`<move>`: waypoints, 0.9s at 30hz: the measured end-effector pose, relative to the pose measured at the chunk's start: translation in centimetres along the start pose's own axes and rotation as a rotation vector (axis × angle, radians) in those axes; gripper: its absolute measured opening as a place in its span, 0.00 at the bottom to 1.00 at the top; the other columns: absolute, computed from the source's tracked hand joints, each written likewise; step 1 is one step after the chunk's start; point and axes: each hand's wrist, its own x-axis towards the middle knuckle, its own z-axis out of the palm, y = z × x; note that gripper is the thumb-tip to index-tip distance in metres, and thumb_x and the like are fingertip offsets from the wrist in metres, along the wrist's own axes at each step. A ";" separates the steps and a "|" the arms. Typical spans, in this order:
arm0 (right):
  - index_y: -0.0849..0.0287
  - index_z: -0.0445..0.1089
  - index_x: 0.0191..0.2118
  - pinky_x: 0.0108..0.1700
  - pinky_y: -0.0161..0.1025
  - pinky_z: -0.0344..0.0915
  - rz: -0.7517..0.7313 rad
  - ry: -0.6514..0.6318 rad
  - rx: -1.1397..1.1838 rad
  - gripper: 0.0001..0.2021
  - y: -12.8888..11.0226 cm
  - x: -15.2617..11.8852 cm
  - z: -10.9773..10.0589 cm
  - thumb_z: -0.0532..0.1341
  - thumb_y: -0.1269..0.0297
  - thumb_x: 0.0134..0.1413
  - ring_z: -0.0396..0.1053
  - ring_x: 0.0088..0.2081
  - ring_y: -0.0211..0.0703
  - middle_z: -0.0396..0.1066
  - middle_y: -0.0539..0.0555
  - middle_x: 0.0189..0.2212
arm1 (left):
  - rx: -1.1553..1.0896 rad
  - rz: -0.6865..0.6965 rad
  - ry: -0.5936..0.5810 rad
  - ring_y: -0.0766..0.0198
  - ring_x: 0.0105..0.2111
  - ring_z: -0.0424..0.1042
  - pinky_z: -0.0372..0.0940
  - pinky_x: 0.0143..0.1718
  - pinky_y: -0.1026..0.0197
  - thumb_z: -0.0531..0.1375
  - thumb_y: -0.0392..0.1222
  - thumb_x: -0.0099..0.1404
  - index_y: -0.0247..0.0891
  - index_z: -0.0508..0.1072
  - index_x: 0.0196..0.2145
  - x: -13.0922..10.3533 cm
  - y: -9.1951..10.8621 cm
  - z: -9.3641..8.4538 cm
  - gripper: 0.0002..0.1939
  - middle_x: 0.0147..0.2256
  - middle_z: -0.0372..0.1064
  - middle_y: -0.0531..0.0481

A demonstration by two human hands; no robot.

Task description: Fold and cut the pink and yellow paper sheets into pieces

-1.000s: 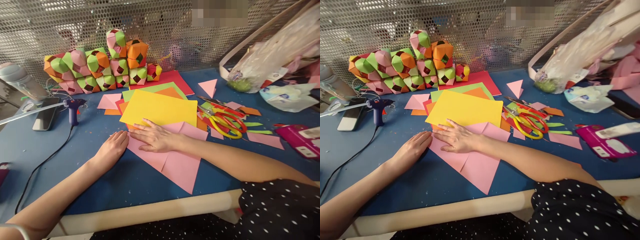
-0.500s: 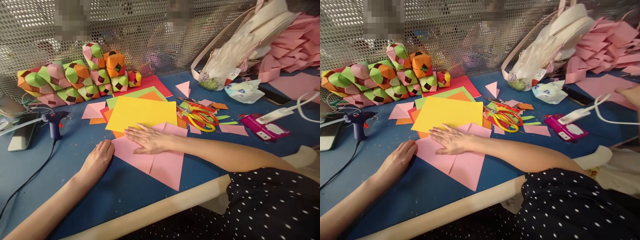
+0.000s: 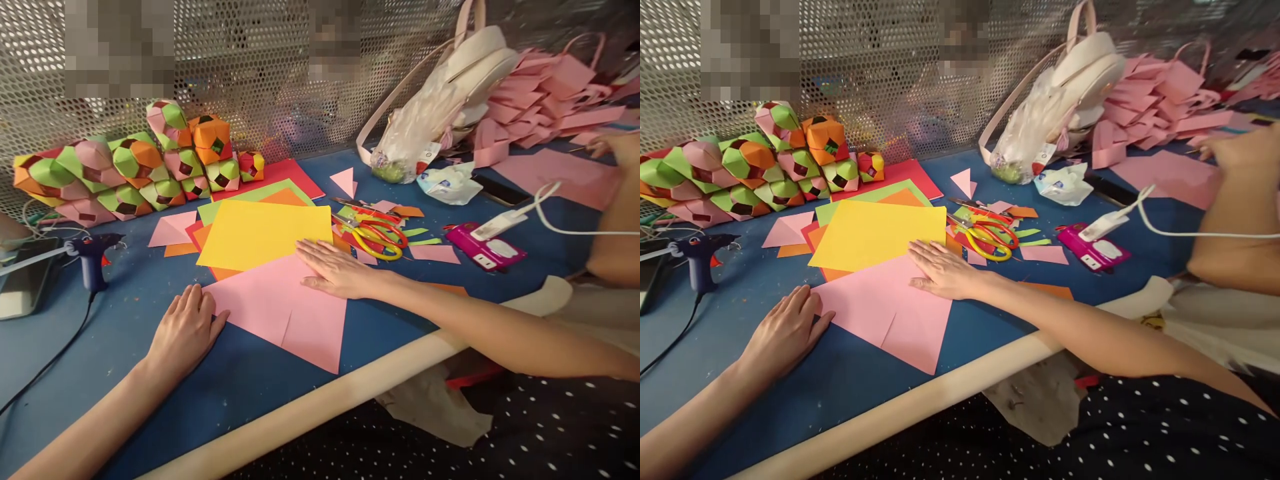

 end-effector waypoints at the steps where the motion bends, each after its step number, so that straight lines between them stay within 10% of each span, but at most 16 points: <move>1: 0.68 0.46 0.68 0.68 0.56 0.41 0.002 0.001 -0.001 0.39 -0.3 0.2 -0.3 0.42 0.40 0.63 0.39 0.69 0.54 0.42 0.66 0.68 | 0.012 -0.009 0.002 0.37 0.50 0.70 0.66 0.49 0.37 0.51 0.48 0.69 0.29 0.72 0.39 0.2 0.2 -0.2 0.18 0.47 0.69 0.26; 10: 0.71 0.48 0.67 0.68 0.54 0.37 -0.066 0.163 -0.026 0.30 -5.6 3.7 -0.1 0.44 0.56 0.67 0.38 0.69 0.52 0.40 0.64 0.68 | -0.133 0.224 0.121 0.45 0.64 0.52 0.56 0.61 0.43 0.47 0.56 0.71 0.27 0.53 0.64 4.1 4.8 2.2 0.34 0.64 0.52 0.31; 18: 0.70 0.44 0.68 0.69 0.52 0.36 -0.101 0.062 0.096 0.37 -4.3 3.7 1.7 0.44 0.45 0.65 0.32 0.70 0.49 0.38 0.62 0.69 | -0.085 0.338 0.263 0.44 0.62 0.57 0.56 0.59 0.45 0.49 0.56 0.70 0.26 0.43 0.68 3.0 5.2 3.3 0.40 0.62 0.55 0.31; 27: 0.64 0.61 0.60 0.58 0.52 0.57 0.093 0.054 -0.031 0.26 -2.5 2.1 -3.1 0.57 0.53 0.60 0.60 0.59 0.56 0.63 0.65 0.59 | -0.056 0.561 0.287 0.43 0.67 0.41 0.27 0.67 0.38 0.48 0.72 0.60 0.36 0.68 0.58 1.5 6.6 2.0 0.42 0.61 0.61 0.40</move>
